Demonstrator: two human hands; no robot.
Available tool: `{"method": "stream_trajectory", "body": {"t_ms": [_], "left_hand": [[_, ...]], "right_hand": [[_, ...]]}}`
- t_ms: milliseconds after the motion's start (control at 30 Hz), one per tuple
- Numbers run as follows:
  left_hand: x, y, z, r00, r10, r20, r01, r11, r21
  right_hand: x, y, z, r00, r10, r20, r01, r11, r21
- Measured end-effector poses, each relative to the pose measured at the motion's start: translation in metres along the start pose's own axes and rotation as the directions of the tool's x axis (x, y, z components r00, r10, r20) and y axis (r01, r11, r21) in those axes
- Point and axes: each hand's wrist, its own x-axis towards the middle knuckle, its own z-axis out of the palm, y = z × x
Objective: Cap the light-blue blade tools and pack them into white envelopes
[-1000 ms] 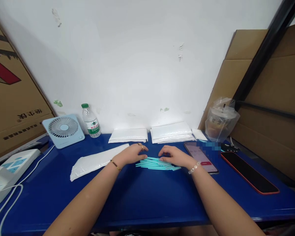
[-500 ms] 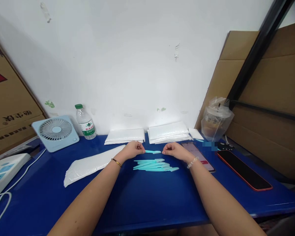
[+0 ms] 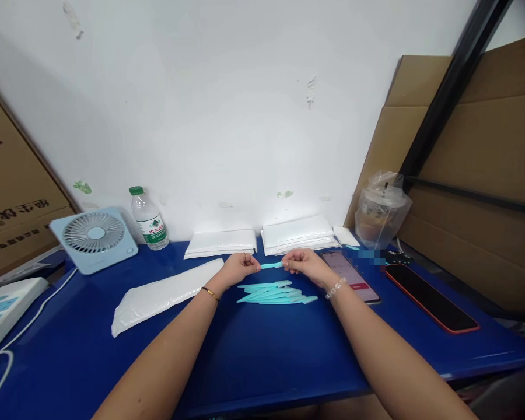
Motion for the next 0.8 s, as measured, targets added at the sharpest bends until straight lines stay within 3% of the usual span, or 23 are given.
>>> {"method": "stream_trajectory", "body": {"t_ms": [167,267,433,533,667,800], "left_hand": [[0.004,-0.013,0.001,1.000,-0.005,-0.022,0.008,0.988,0.155],[0.005,-0.020,0.002,0.997,0.047,-0.061,-0.032,0.972,0.232],[0.002,-0.018,0.004,0.978,0.176,-0.109,-0.120,0.910,0.397],[-0.006,-0.009,0.002,0.977,0.202,-0.063,-0.156,0.887,0.435],[-0.017,0.002,0.001,0.967,0.211,0.146,-0.254,0.868,0.428],[-0.019,0.005,0.004,0.967,0.114,0.227,-0.201,0.891,0.407]], "right_hand": [[0.003,0.005,-0.007,0.993,0.041,-0.106,-0.046,0.998,-0.040],[0.005,0.011,-0.012,0.985,0.013,-0.173,-0.052,0.973,-0.223],[0.004,0.008,-0.009,0.979,-0.118,-0.166,0.020,0.866,-0.500],[-0.003,-0.001,-0.007,0.986,-0.159,-0.050,0.112,0.852,-0.512],[-0.011,-0.007,-0.003,0.976,0.018,0.219,0.089,0.877,-0.472],[-0.011,-0.004,0.001,0.969,0.088,0.229,0.022,0.899,-0.438]]}}
